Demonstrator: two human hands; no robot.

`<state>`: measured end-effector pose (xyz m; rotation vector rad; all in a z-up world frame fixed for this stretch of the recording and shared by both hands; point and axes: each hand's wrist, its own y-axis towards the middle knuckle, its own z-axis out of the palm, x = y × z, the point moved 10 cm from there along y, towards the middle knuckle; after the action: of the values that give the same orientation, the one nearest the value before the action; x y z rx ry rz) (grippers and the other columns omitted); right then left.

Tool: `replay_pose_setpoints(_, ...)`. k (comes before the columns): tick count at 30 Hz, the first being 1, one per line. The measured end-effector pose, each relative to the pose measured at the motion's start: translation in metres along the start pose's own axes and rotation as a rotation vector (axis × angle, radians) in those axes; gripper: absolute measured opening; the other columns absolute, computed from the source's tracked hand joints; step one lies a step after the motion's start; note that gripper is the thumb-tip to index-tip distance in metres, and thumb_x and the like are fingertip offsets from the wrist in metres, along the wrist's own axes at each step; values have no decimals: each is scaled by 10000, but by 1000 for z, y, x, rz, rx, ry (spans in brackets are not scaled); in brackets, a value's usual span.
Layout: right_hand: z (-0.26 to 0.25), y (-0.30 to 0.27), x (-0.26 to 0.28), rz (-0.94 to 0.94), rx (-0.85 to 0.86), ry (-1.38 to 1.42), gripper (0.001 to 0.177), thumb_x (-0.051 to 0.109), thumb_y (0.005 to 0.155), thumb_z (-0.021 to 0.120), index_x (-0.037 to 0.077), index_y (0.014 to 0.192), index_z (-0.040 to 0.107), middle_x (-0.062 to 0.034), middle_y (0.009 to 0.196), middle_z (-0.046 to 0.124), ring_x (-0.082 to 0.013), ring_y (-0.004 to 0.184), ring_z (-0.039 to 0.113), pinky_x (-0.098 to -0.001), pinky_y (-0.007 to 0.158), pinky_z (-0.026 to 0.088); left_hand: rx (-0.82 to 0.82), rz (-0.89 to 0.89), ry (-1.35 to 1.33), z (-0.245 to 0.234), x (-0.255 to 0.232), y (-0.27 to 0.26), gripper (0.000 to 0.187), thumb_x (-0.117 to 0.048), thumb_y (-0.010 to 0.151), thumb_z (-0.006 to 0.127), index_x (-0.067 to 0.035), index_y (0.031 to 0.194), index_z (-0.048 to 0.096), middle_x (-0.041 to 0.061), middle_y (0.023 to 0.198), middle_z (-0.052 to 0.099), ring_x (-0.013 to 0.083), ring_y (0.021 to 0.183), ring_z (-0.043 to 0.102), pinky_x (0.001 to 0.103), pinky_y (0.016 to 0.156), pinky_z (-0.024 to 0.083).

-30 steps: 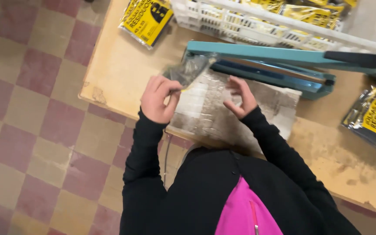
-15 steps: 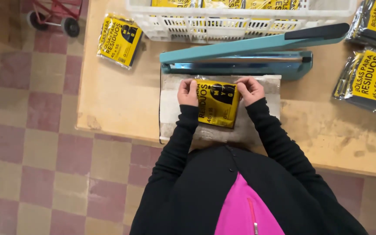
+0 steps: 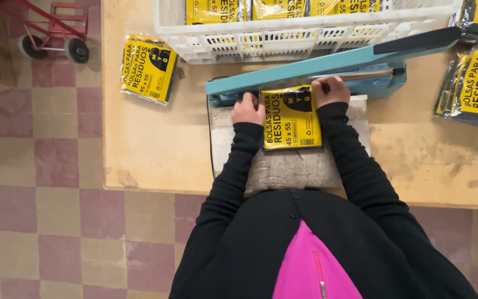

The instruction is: The person repeatedly places yellow plastic bags labeled 'BOLSAS PARA RESIDUOS' under a blue heat-sealing machine, presses the handle to seal them, and sets the sealed bags aside. The person also stacks some sealed bags and retrieves more from a white basket to continue the process.

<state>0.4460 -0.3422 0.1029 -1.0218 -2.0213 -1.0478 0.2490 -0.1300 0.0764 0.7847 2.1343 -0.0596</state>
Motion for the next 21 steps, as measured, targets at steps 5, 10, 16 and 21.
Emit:
replay_pose_setpoints(5,-3,5,-13,18,-34,-74,140,158,915,797,67,892,693,-88,854,666,-229,698,680,-342,673,556,-35,123,131,6,-4,-1,167,-216,799,766,-146,838,619,61,733,637,361,751,633,521,663,502)
replay_pose_setpoints(10,-36,3,70,-209,-28,-167,113,141,940,795,74,926,704,-78,851,649,-243,691,658,-367,651,541,-30,58,87,3,1,-1,173,-213,818,766,-124,829,617,103,759,630,379,755,619,528,679,498)
replay_pose_setpoints(16,-24,55,185,-836,104,-374,257,226,966,807,106,812,640,-41,735,586,-282,668,576,-424,632,473,-81,56,132,2,5,-9,163,-211,787,768,-128,815,632,126,754,631,389,737,613,529,663,493)
replay_pose_setpoints(21,46,101,93,-639,367,-572,485,528,1014,756,121,771,653,-61,798,642,-300,798,658,-442,683,515,-119,92,61,-3,-4,-1,148,-192,835,740,-134,830,604,97,767,629,363,754,611,498,673,509)
